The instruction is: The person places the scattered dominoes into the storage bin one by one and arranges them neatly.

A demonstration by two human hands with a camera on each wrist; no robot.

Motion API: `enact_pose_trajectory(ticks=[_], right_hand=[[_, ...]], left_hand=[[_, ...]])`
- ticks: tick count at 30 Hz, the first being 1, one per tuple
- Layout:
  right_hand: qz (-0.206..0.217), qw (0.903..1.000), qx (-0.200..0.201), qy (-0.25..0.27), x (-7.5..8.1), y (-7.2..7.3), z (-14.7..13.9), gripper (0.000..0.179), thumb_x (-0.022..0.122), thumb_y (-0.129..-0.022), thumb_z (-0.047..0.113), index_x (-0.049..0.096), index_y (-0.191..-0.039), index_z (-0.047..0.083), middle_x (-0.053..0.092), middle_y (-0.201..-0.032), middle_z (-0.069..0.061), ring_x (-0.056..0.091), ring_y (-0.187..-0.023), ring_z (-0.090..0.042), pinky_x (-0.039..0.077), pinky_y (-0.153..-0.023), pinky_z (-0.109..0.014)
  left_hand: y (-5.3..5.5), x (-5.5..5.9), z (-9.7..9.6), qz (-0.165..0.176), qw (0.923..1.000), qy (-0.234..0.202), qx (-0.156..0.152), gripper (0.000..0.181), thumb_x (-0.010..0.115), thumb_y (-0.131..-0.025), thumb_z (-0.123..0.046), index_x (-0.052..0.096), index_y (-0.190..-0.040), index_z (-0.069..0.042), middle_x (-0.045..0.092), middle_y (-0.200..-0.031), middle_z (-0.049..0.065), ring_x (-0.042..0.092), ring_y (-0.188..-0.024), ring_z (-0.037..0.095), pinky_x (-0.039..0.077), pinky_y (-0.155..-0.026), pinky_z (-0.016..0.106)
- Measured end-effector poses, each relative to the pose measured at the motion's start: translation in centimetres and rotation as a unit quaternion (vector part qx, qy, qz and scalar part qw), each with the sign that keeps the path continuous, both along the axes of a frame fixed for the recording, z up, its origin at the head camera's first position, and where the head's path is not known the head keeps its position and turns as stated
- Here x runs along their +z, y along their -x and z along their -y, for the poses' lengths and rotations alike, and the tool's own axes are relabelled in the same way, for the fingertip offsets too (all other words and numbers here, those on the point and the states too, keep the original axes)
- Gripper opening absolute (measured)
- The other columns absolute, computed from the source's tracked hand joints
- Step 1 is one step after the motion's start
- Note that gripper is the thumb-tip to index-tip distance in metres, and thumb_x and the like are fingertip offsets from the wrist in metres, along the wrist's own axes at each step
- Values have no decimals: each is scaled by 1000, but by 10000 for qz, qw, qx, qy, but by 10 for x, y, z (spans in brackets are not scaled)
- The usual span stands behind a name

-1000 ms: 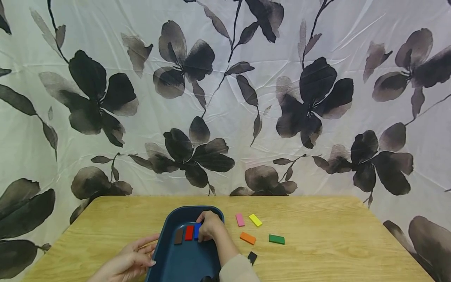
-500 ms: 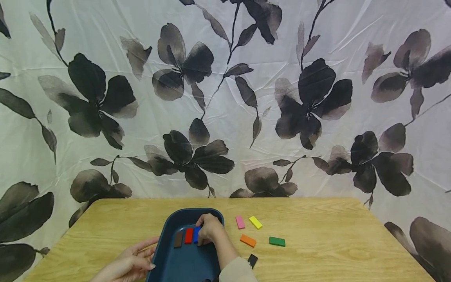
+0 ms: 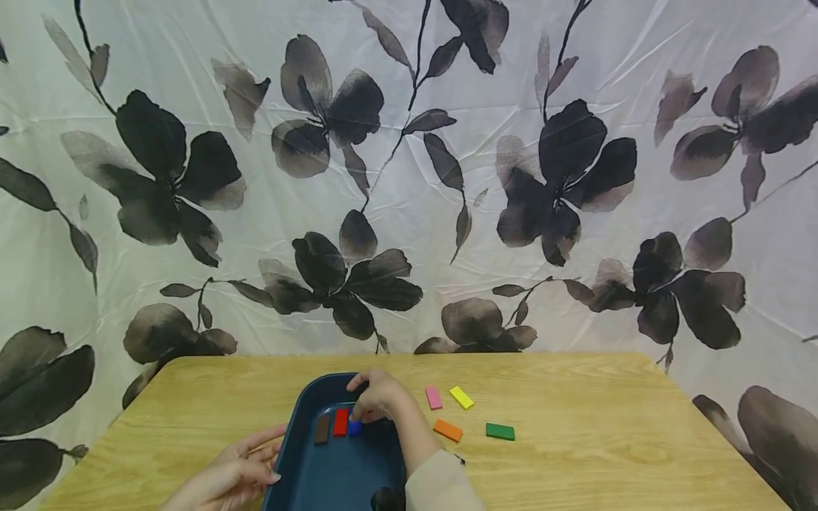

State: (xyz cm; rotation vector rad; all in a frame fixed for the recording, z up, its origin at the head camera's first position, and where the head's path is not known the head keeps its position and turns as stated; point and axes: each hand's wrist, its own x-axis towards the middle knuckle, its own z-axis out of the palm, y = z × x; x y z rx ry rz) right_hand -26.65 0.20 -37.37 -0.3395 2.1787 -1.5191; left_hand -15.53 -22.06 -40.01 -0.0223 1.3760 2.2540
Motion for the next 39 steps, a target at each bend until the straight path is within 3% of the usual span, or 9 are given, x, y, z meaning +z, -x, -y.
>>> enact_pose_trajectory(ticks=[4, 10, 20, 29, 39], right_hand=[[64, 9990, 271, 359, 13, 4, -7, 47, 64, -71, -18, 55, -114, -4, 58, -75, -12, 61, -65, -16, 54, -70, -39], [-64, 9974, 503, 506, 27, 10, -20, 46, 69, -75, -8, 52, -118, -5, 56, -82, -8, 60, -72, -16, 53, -74, -39], [-373, 9956, 576, 634, 45, 12, -57, 46, 70, -76, -3, 53, -120, -4, 55, -84, -10, 63, -75, -20, 53, -76, -41], [-439, 9943, 605, 763, 51, 10, -97, 46, 68, -77, -3, 51, -120, -7, 53, -87, -11, 60, -80, -20, 50, -81, -47], [-593, 9942, 638, 632, 55, 4, -126, 47, 69, -77, 2, 49, -120, -6, 53, -88, -10, 61, -81, -20, 52, -78, -41]], left_hand=[[0, 2, 0, -23, 10000, -35, -14, 79, 45, -78, 21, 8, -145, 6, 55, -105, 6, 53, -91, 13, 47, -76, 25], [0, 4, -1, 6, 10000, -69, -17, 78, 45, -79, 21, 8, -145, 5, 54, -104, 5, 53, -92, 13, 47, -76, 24], [1, 2, 1, 15, 10000, -76, -13, 79, 46, -79, 21, 7, -145, 5, 55, -106, 5, 53, -91, 12, 47, -75, 24], [-1, 2, 2, 14, 9998, -124, -128, 81, 46, -79, 21, 1, -145, 6, 51, -107, 7, 52, -95, 14, 47, -76, 23], [1, -2, 2, -116, 9994, -236, -228, 80, 46, -79, 21, 5, -146, 6, 52, -107, 7, 53, -97, 15, 47, -76, 24]])
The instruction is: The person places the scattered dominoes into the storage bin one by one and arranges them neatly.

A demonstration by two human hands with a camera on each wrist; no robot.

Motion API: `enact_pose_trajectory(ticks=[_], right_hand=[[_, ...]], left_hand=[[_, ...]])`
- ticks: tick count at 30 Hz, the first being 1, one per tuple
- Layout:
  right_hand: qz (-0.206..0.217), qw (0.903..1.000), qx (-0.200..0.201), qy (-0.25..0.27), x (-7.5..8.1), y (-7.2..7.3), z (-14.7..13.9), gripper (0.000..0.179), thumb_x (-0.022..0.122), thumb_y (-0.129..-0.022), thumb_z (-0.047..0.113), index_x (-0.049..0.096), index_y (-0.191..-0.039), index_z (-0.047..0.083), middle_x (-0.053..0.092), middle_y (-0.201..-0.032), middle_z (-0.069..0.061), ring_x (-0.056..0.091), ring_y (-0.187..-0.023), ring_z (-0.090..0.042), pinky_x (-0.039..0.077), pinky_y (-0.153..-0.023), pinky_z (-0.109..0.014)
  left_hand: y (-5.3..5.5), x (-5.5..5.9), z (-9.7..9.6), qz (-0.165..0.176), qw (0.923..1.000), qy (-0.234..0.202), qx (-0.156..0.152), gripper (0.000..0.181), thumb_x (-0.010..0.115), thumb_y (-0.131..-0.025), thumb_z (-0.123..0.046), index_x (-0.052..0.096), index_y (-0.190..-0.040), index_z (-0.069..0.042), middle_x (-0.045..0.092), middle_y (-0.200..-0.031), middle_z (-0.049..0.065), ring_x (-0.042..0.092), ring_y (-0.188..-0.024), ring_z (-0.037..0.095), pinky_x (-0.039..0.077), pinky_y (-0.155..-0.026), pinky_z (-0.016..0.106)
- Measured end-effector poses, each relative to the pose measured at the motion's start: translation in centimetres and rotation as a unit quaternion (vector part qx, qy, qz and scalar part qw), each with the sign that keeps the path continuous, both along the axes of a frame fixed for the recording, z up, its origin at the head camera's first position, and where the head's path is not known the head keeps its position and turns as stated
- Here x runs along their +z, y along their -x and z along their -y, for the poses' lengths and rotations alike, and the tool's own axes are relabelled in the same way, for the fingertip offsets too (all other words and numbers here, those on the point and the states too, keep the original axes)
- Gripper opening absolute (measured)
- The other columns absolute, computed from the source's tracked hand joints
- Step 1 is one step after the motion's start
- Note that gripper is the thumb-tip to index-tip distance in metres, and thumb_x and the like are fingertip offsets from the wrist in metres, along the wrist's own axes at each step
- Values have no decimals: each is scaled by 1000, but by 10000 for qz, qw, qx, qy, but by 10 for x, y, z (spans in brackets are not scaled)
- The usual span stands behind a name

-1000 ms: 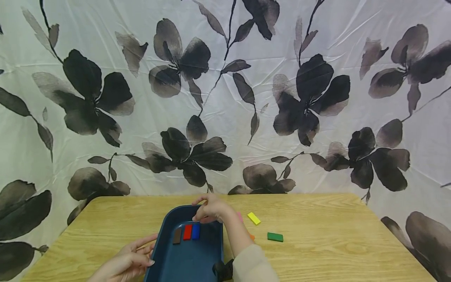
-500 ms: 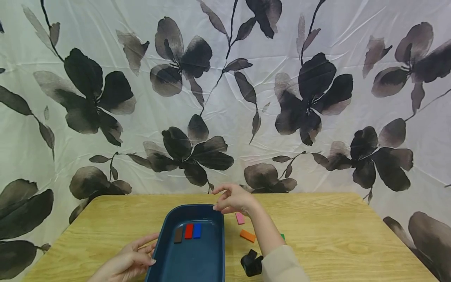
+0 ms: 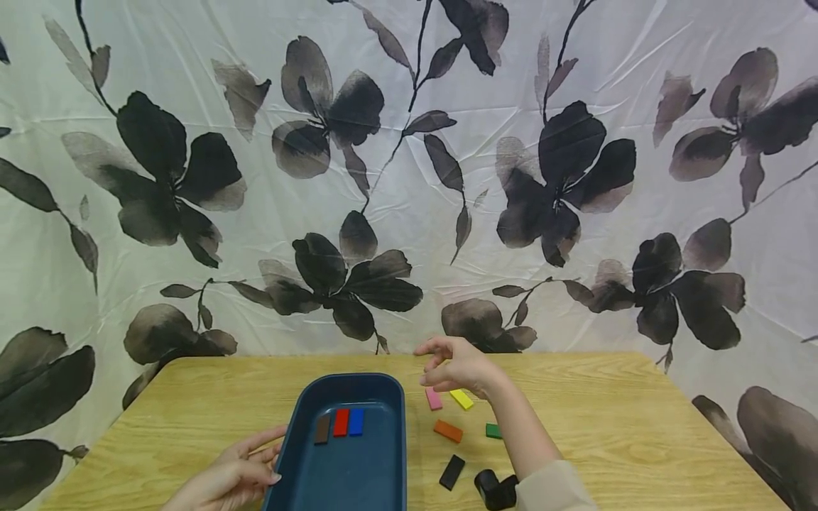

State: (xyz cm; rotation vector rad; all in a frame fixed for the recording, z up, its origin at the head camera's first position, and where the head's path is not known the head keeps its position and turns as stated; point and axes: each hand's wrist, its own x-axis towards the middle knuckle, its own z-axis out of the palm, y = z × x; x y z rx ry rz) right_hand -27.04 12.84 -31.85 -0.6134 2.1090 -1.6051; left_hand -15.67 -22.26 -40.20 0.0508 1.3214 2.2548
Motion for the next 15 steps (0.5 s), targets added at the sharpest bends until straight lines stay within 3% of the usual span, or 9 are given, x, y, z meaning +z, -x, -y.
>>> enact_pose_trajectory(ticks=[8, 15], right_hand=[[-24, 9999, -7, -122, -3, -6, -20, 47, 69, -78, 5, 49, -120, -5, 52, -91, -11, 59, -81, -21, 52, -77, -39], [72, 9999, -70, 32, -9, -14, -32, 50, 69, -78, 5, 47, -121, -7, 51, -93, -13, 61, -84, -23, 52, -77, -38]], left_hand=[[0, 2, -1, 76, 9998, 102, 177, 81, 46, -78, 22, 5, -146, 5, 54, -107, 5, 53, -93, 14, 47, -76, 25], [-1, 3, 0, 92, 9999, 60, 114, 81, 46, -79, 21, 3, -146, 5, 52, -106, 6, 52, -93, 14, 47, -76, 24]])
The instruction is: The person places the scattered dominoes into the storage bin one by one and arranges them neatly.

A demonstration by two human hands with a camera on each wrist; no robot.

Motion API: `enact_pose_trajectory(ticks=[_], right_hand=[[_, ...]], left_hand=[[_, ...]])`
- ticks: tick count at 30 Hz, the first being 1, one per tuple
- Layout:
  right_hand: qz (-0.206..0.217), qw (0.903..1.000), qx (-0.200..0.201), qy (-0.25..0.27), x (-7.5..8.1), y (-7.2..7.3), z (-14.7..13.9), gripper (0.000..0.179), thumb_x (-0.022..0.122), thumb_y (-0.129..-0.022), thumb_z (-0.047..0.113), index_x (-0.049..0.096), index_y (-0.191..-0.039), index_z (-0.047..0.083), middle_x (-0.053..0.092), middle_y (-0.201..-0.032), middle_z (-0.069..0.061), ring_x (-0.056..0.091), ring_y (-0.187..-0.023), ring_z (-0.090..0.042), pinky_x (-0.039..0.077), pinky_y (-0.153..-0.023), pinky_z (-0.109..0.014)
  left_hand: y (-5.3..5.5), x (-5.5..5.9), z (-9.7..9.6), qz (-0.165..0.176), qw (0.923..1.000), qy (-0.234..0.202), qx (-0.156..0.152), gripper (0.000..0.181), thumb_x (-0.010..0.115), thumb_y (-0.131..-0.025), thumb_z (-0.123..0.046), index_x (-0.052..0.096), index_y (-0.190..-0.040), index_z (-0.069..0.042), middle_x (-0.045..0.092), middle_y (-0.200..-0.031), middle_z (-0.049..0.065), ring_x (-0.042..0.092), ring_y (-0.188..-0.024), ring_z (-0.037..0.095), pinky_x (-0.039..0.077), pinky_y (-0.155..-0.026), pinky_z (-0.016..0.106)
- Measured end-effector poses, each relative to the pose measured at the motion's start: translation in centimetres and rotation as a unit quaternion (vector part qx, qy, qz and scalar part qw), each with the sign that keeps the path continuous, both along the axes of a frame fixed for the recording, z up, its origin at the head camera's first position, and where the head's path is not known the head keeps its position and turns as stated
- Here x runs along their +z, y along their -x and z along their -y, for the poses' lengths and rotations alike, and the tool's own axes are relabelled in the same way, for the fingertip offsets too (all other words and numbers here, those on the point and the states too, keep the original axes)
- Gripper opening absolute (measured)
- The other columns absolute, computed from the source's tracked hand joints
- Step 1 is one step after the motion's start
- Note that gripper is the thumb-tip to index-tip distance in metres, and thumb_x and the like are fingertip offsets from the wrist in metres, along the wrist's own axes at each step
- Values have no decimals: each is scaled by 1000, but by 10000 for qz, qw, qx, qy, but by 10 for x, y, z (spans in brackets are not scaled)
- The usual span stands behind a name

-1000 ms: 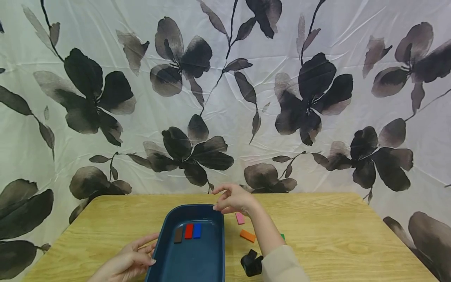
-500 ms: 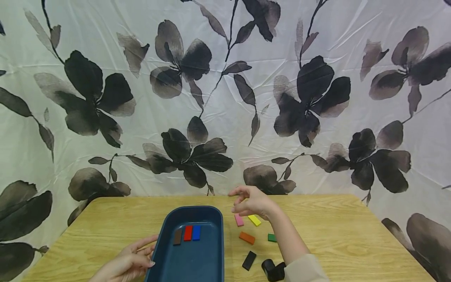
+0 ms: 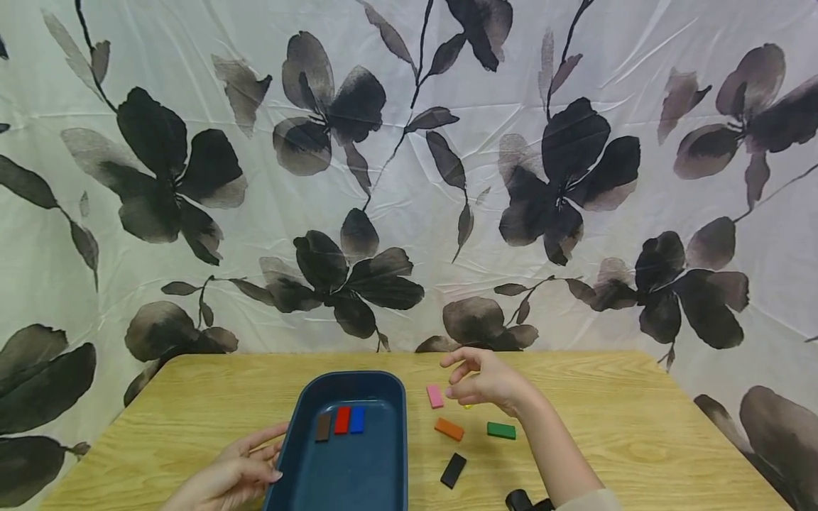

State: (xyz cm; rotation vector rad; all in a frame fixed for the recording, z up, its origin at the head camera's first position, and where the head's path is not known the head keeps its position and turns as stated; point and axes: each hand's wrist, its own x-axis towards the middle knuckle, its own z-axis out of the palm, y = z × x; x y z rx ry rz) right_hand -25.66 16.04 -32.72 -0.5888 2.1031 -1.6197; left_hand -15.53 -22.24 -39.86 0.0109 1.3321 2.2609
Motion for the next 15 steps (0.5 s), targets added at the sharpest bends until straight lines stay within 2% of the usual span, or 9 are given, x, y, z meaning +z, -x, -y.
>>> enact_pose_trajectory(ticks=[7, 15], right_hand=[[74, 9998, -136, 92, -11, -7, -12, 48, 65, -77, 2, 46, -120, -8, 49, -95, -14, 59, -83, -22, 52, -75, -36], [176, 9996, -239, -11, -32, -17, -19, 45, 63, -76, 1, 48, -118, -7, 49, -93, -12, 58, -79, -19, 50, -67, -30]], left_hand=[[1, 1, -1, 114, 9999, -56, -16, 84, 46, -79, 21, -3, -146, 4, 53, -106, 6, 52, -92, 13, 47, -76, 24], [1, 0, -1, 72, 9999, 94, 45, 83, 46, -79, 21, 1, -146, 4, 54, -106, 5, 52, -92, 13, 47, -76, 24]])
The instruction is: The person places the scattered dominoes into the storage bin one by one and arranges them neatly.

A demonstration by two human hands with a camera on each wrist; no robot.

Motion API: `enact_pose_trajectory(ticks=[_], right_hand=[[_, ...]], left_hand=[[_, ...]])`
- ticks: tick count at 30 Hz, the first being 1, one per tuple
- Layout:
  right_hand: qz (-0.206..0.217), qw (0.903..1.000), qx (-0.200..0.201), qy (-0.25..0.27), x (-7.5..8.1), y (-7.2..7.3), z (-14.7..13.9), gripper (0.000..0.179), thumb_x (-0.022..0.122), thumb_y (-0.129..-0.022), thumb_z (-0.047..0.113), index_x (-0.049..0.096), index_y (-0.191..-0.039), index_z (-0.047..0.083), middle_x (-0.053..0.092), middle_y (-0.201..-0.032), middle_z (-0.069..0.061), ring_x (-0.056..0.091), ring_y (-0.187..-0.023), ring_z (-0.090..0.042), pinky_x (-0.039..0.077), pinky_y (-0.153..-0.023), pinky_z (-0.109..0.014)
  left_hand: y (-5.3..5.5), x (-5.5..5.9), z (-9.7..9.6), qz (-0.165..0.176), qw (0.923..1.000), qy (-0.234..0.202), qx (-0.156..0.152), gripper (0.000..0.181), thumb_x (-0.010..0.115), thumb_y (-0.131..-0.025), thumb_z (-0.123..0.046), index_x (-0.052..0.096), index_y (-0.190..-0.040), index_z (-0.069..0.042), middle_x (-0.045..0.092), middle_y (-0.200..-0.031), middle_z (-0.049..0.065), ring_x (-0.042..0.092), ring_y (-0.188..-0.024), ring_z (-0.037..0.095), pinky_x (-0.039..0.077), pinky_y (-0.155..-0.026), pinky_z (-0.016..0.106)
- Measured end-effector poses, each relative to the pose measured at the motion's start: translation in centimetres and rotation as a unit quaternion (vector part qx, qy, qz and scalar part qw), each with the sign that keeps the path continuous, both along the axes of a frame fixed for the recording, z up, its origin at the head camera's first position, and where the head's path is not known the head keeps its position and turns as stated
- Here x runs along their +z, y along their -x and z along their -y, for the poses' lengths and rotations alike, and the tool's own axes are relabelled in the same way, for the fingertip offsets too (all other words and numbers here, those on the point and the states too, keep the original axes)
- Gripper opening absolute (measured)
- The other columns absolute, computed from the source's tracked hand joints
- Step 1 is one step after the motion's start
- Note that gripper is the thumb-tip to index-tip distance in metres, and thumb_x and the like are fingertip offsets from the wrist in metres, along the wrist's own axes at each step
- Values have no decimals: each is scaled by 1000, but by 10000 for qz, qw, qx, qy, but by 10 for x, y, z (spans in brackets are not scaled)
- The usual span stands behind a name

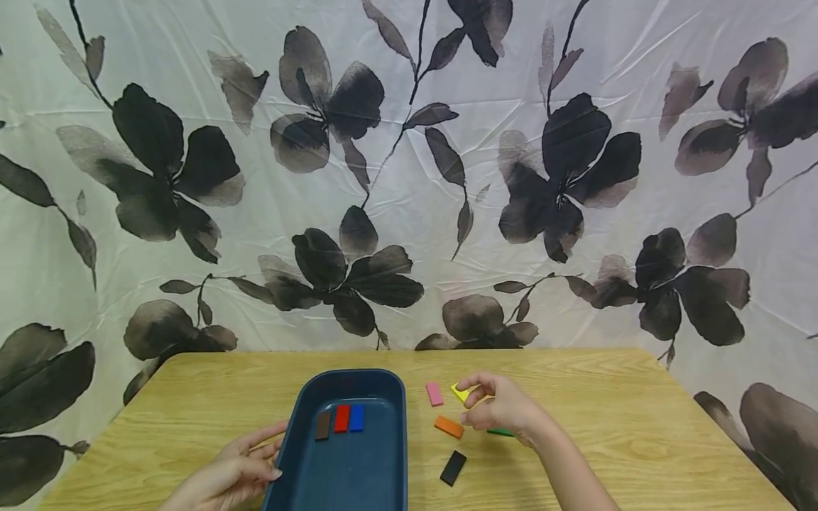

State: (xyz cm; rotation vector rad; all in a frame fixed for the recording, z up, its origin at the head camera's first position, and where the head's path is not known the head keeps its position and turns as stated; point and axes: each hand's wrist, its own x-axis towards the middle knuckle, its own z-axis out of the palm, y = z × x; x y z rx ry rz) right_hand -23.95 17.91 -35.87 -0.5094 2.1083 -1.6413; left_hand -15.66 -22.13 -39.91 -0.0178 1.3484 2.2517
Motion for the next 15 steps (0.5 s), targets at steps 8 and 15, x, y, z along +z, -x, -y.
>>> enact_pose_trajectory(ticks=[8, 15], right_hand=[[232, 9994, -224, -98, -28, -13, 0, 47, 67, -75, 2, 49, -116, -7, 50, -91, -9, 52, -74, -17, 45, -61, -26], [425, 9982, -430, 58, -42, -19, -2, 53, 68, -70, -2, 46, -117, -11, 49, -88, -9, 57, -76, -17, 49, -64, -26]], left_hand=[[-3, -2, 1, 21, 10000, -7, -4, 81, 47, -79, 22, 5, -146, 5, 53, -103, 5, 51, -91, 13, 47, -76, 24], [-1, -1, -1, -16, 9998, 101, 171, 80, 48, -78, 21, 8, -146, 4, 55, -106, 6, 53, -91, 13, 47, -75, 25]])
